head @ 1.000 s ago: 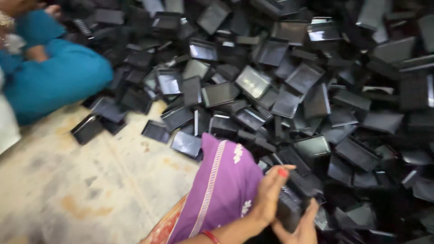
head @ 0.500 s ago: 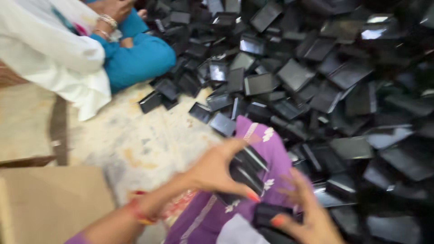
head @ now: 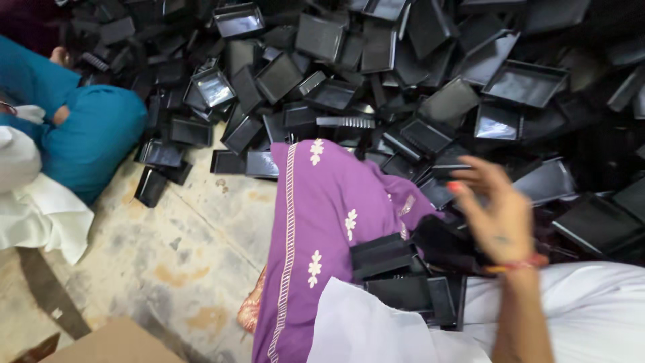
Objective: The person sits on the floor beside a large pile of black plastic boxes and nests boxes one at a time into a stack held on their lap. When a stack is built, the person places the stack into a cardboard box and resumes nesting more boxes from the pile.
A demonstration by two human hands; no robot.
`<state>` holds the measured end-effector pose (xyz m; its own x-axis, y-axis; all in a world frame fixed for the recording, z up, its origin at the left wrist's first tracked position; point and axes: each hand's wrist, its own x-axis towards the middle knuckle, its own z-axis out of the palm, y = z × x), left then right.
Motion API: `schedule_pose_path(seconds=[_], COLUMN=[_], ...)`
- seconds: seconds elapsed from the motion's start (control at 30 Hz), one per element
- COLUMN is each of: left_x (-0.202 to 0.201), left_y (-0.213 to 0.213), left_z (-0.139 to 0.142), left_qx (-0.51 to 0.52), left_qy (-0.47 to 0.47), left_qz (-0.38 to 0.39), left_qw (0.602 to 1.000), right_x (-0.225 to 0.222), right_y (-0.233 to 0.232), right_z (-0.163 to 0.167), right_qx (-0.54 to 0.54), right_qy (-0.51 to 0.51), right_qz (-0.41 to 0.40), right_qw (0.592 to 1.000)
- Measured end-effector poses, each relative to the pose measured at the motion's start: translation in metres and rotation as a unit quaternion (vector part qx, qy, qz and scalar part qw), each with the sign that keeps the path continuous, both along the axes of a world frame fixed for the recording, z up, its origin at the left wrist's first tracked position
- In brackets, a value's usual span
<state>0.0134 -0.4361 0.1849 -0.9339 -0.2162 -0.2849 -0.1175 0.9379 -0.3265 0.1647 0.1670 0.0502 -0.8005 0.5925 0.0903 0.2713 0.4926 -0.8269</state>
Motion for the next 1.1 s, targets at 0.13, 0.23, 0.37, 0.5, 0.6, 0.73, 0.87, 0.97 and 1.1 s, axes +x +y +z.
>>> schedule_pose_path(seconds=[0.13, 0.23, 0.37, 0.5, 0.6, 0.73, 0.87, 0.97, 1.1], left_x=[-0.034, -0.055, -0.082, -0.086, -0.078, -0.081, -0.092, -0.096, -0.096], left_y=[0.098, 0.212, 0.347, 0.419, 0.444, 0.454, 0.447, 0.441, 0.438], left_z=[-0.023, -0.053, -0.105, -0.151, -0.177, -0.204, -0.211, -0.204, -0.194], left_qx=[0.161, 0.414, 0.625, 0.846, 0.875, 0.878, 0.907, 0.903, 0.896], left_qy=[0.093, 0.128, 0.133, 0.025, -0.218, -0.270, -0.257, -0.274, -0.286], left_qz=[-0.163, -0.333, -0.401, -0.207, -0.084, 0.069, 0.198, 0.220, 0.219], left_qw=[0.969, 0.837, 0.657, 0.491, 0.425, 0.390, 0.268, 0.249, 0.259], right_x=[-0.059, -0.116, -0.165, -0.164, -0.151, -0.175, -0.254, -0.312, -0.346], right_y=[-0.037, -0.063, -0.069, -0.051, -0.035, -0.016, -0.016, -0.034, -0.047], right_z=[-0.004, 0.004, 0.018, 0.013, 0.015, 0.039, 0.064, 0.072, 0.087], right_qx=[0.005, 0.045, 0.097, -0.045, -0.129, -0.127, 0.129, 0.275, 0.258], right_qy=[0.008, 0.102, 0.047, 0.090, 0.091, 0.016, 0.040, -0.032, -0.185], right_qz=[0.091, 0.066, 0.040, 0.004, 0.071, 0.091, -0.009, -0.031, -0.069], right_qw=[0.996, 0.992, 0.993, 0.995, 0.985, 0.988, 0.991, 0.960, 0.946])
